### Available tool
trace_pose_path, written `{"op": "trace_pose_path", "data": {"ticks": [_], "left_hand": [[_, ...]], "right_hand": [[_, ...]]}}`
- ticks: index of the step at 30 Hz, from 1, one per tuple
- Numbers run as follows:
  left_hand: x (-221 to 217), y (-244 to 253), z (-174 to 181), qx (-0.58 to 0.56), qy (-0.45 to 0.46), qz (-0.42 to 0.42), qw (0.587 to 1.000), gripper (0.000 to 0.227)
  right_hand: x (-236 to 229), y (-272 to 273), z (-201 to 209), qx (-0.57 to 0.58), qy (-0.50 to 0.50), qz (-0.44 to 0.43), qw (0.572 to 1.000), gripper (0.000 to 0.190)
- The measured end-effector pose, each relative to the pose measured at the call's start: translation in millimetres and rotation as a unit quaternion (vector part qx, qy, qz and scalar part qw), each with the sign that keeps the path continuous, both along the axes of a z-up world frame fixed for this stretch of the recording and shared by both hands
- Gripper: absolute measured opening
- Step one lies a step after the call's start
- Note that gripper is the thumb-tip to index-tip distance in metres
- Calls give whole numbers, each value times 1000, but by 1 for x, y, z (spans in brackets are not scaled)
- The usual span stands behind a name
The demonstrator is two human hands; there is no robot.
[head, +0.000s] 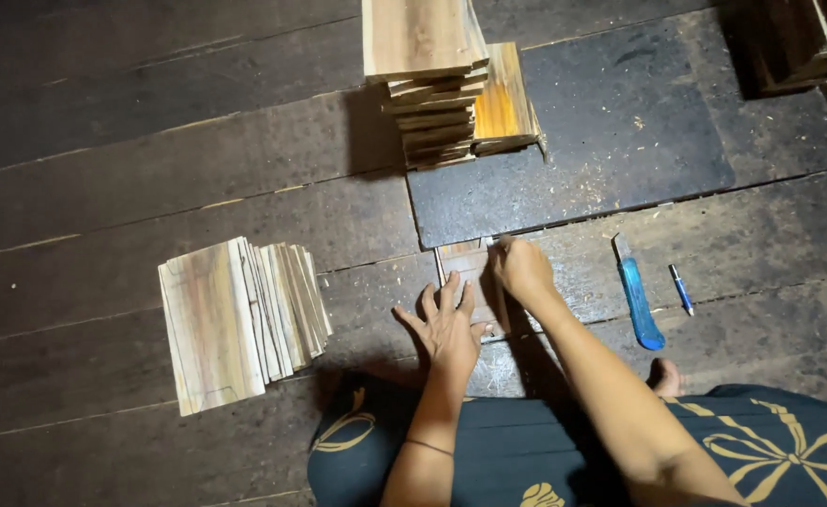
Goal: Marking lines on small wooden planks using a pen and a utility knife for future processing.
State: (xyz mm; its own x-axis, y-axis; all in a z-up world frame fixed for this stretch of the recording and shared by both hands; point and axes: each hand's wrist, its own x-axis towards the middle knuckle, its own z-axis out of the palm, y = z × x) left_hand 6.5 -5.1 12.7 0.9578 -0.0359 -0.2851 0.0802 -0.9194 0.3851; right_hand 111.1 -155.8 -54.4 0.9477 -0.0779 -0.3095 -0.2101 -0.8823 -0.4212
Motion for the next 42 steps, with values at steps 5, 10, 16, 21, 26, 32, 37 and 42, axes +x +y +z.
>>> {"op": "trace_pose_path", "data": {"ticks": [5, 10, 16, 21, 26, 32, 37, 42], "left_hand": [[3, -1, -10, 2, 18, 7, 1000, 69], [0, -1, -10, 18, 20, 7, 1000, 69], [3, -3, -1, 18, 26, 11, 999, 69], [2, -2, -2, 15, 27, 11, 999, 68], [4, -3, -5, 18, 32, 11, 999, 68], [1, -3, 0, 16, 30, 14, 999, 68], [3, -4, 10, 25, 26, 16, 999, 68], [2, -4, 1, 32, 29, 15, 999, 66]], "right_hand": [[-99, -16, 13, -39, 84, 71, 993, 26], [-113, -13, 14, -24, 94, 59, 994, 28], [-10, 3, 16, 2, 47, -4, 999, 31], [-35, -2, 44, 9, 68, 40, 997, 29], [-134, -13, 28, 0, 123, 22, 992, 30], [-76, 4, 27, 5, 67, 6, 998, 29], [2, 9, 11, 19, 4, -18, 1000, 27], [-67, -4, 32, -6, 74, 43, 996, 28]]}}
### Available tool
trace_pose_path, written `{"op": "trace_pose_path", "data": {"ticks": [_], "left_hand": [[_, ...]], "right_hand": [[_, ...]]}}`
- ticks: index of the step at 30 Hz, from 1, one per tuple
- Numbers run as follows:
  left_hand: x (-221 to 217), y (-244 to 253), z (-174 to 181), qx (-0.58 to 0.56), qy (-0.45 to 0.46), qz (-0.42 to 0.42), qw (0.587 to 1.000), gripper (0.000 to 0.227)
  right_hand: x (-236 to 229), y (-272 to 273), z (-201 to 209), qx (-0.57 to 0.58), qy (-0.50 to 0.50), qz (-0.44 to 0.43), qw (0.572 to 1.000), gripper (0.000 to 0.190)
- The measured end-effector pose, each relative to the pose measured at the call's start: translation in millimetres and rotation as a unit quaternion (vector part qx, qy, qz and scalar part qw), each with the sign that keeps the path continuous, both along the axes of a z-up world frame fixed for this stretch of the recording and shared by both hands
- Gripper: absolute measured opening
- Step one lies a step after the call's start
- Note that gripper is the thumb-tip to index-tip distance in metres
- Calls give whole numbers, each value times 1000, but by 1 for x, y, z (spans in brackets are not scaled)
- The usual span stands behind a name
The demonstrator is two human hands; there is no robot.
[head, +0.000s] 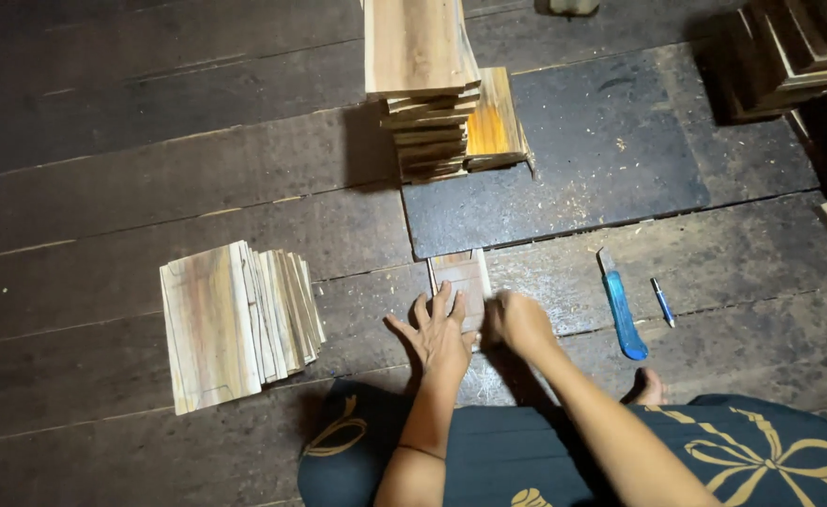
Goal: Marking lines on small wooden planks using a pen and a utility knife for future processing.
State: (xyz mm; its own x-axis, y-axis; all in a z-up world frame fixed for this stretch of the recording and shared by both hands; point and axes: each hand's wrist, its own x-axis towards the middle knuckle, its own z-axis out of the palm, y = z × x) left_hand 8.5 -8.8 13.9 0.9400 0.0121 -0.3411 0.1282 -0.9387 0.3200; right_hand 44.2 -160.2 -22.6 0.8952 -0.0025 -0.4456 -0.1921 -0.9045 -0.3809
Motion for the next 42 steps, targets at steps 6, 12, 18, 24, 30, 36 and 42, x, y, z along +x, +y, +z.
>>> {"op": "trace_pose_path", "data": {"ticks": [6, 12, 18, 24, 30, 36, 42], "left_hand": [[-1, 3, -28, -25, -90, -21, 995, 76], [28, 8, -37, 10, -194, -82, 978, 21], [87, 18, -35, 75, -240, -165, 954, 15], [156, 18, -27, 99, -120, -209, 966, 70], [195, 10, -2, 129, 26, -266, 955, 168], [191, 17, 23, 116, 74, -254, 957, 169], [193, 19, -6, 101, 64, -237, 964, 174]], "right_hand": [[-124, -25, -1, 98, 43, -3, 994, 19], [-109, -3, 53, 110, -58, 11, 992, 51], [-93, 29, 40, 15, -183, 144, 973, 48], [-67, 69, 1, -63, -231, 206, 949, 41], [-19, 101, -28, -154, -286, 269, 907, 33], [10, 111, -77, -218, -292, 316, 876, 32], [35, 126, -140, -154, -221, 260, 927, 21]]}}
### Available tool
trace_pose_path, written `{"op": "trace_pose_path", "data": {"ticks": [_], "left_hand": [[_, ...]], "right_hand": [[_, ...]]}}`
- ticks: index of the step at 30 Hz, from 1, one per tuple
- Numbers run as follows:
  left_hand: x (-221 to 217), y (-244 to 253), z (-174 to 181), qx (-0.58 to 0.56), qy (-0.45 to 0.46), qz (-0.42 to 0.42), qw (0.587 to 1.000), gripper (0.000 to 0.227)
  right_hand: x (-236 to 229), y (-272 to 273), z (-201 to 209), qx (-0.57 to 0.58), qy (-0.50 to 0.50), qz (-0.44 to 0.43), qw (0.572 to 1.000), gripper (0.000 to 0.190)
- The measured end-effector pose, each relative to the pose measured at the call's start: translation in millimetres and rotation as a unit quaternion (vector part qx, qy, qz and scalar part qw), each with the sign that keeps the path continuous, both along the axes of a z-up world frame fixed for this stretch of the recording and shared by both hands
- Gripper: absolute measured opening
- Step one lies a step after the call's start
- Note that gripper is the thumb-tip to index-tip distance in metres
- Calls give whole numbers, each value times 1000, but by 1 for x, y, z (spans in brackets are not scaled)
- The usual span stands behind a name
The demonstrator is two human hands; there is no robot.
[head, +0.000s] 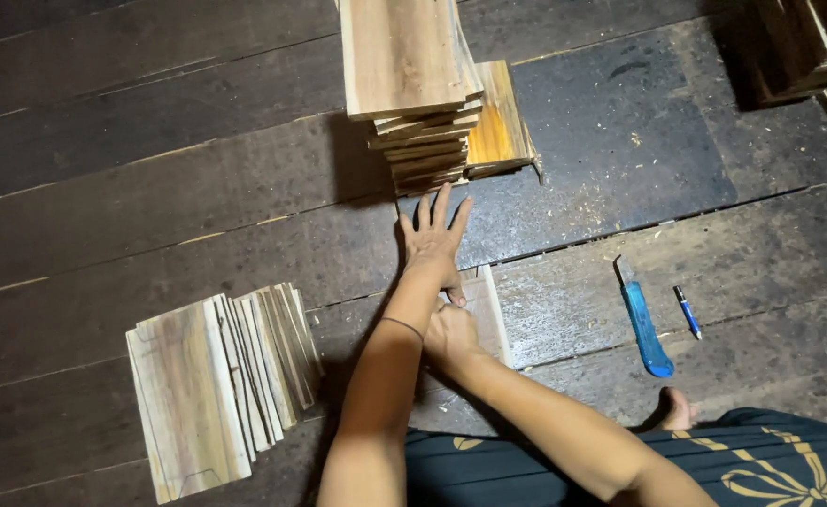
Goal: Marking lines on small wooden planks using a pen and a utility knife for future processing.
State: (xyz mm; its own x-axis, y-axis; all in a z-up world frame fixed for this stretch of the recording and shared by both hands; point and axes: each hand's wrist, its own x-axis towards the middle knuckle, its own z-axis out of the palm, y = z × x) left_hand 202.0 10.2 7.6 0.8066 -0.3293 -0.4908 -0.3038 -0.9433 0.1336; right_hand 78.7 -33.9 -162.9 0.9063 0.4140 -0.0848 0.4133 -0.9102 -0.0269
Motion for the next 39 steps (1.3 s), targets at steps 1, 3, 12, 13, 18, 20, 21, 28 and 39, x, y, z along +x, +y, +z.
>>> {"op": "trace_pose_path", "data": {"ticks": [1, 3, 12, 13, 18, 20, 21, 28, 39], "left_hand": [[0, 1, 1, 1, 0, -2, 1000, 174], [-1, 3, 1, -7, -7, 9, 1000, 173], [-6, 1, -3, -32, -6, 32, 999, 175], [-4, 1, -14, -30, -6, 31, 999, 175], [-11, 3, 10, -44, 6, 37, 998, 173], [-12, 0, 8, -48, 9, 37, 998, 173], [-15, 0, 7, -47, 10, 36, 998, 174], [-20, 0, 14, -51, -21, 29, 998, 169], [-20, 0, 2, -55, -60, 23, 996, 168]], "right_hand": [[3, 1, 0, 1, 0, -2, 1000, 21], [6, 2, 0, 0, 26, -26, 999, 17], [-5, 7, 56, 91, -13, -76, 993, 16], [-3, 6, 43, 92, -13, -77, 993, 16], [-41, 9, 156, -15, -142, -20, 990, 12], [-57, 3, 148, -45, -145, -45, 987, 10], [-67, 1, 145, -69, -149, -71, 984, 10], [-62, -5, 106, 18, -70, -37, 997, 11], [-13, -2, 46, 223, -124, 26, 967, 14]]}}
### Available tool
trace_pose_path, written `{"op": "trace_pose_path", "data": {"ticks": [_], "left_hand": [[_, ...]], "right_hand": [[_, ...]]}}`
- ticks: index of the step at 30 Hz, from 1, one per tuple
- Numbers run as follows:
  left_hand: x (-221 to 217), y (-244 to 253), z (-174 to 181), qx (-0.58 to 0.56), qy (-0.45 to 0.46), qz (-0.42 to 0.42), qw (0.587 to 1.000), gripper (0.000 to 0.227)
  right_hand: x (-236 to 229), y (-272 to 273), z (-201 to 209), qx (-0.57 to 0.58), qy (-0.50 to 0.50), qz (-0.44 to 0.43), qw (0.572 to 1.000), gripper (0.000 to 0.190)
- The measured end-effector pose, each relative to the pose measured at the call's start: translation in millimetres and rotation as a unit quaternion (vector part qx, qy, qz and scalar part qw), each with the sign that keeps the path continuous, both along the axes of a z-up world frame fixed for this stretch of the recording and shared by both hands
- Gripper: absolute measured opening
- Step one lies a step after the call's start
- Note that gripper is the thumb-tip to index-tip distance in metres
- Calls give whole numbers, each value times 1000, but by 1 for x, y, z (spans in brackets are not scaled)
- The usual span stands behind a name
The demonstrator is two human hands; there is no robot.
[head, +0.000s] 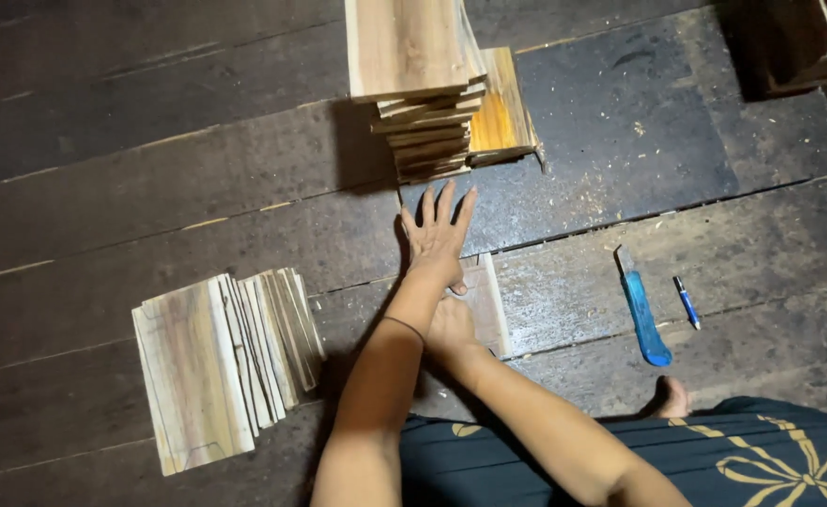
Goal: Marking lines on small wooden planks using a pen and a utility knife for future processing.
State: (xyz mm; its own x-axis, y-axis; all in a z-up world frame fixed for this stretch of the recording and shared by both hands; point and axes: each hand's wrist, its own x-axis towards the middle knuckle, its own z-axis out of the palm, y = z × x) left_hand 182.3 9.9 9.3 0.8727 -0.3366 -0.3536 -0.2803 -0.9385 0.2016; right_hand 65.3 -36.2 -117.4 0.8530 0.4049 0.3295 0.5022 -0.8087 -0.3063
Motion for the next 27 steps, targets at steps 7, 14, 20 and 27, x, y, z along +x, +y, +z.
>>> {"op": "trace_pose_path", "data": {"ticks": [7, 14, 20, 27], "left_hand": [[-5, 0, -6, -18, 1, 3, 1000, 163], [-8, -1, -5, 5, -27, 15, 1000, 159], [-7, 2, -4, 5, -12, 27, 1000, 158], [1, -2, -2, 29, 31, 20, 999, 161]], "right_hand": [[-148, -42, 62, -73, 195, -58, 976, 13], [-152, -55, 91, -193, 228, -68, 952, 58], [-128, -36, 68, -199, 154, -75, 965, 56], [-113, -26, 58, -199, 180, -98, 958, 54]]}}
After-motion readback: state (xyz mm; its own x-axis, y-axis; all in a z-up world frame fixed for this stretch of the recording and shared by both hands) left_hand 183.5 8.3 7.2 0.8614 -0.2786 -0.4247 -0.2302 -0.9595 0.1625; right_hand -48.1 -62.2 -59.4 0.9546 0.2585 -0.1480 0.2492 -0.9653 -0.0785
